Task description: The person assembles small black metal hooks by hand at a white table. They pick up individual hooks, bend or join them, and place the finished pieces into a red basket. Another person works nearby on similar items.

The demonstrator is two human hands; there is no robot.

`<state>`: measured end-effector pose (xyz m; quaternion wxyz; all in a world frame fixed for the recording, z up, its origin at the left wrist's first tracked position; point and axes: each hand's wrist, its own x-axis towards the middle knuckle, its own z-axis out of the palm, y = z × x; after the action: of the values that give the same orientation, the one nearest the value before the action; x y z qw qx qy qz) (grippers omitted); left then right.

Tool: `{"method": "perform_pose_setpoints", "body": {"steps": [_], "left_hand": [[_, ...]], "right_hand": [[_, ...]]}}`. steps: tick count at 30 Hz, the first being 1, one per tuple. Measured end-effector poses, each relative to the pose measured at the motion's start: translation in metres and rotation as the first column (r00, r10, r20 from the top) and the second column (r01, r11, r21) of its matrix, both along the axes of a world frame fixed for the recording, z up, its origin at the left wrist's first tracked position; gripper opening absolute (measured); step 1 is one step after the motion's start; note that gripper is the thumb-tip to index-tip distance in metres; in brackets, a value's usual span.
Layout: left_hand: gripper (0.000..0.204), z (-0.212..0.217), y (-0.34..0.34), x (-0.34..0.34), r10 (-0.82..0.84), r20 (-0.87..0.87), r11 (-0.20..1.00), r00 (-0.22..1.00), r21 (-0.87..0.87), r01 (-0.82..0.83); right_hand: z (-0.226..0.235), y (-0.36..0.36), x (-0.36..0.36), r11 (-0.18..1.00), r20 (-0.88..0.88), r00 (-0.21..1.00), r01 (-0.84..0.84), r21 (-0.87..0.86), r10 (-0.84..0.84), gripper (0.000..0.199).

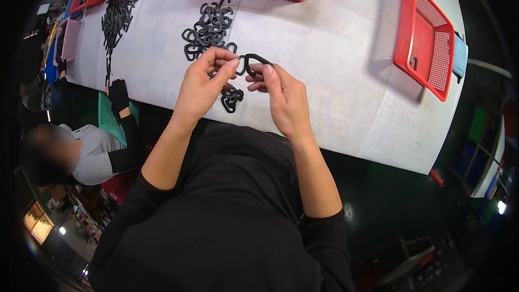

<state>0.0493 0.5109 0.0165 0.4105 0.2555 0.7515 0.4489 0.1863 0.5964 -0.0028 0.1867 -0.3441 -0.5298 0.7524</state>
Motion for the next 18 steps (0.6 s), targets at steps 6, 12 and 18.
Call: {"method": "perform_pose_setpoints", "body": {"steps": [6, 12, 18], "left_hand": [[0.026, -0.004, 0.006, -0.013, -0.004, 0.356, 1.0, 0.935, 0.023, -0.004], [0.024, -0.013, 0.015, -0.021, 0.04, 0.423, 0.999, 0.905, 0.002, -0.045], [0.022, -0.03, 0.025, -0.042, 0.104, 0.293, 0.995, 0.95, -0.024, -0.101]], "right_hand": [[-0.009, 0.017, -0.002, 0.933, -0.024, 0.998, -0.07, -0.354, 0.066, 0.05], [-0.015, 0.028, -0.012, 0.916, -0.015, 0.997, -0.076, -0.393, 0.076, 0.054], [-0.024, 0.067, -0.037, 0.97, 0.102, 0.992, -0.052, -0.239, 0.078, 0.055]]}}
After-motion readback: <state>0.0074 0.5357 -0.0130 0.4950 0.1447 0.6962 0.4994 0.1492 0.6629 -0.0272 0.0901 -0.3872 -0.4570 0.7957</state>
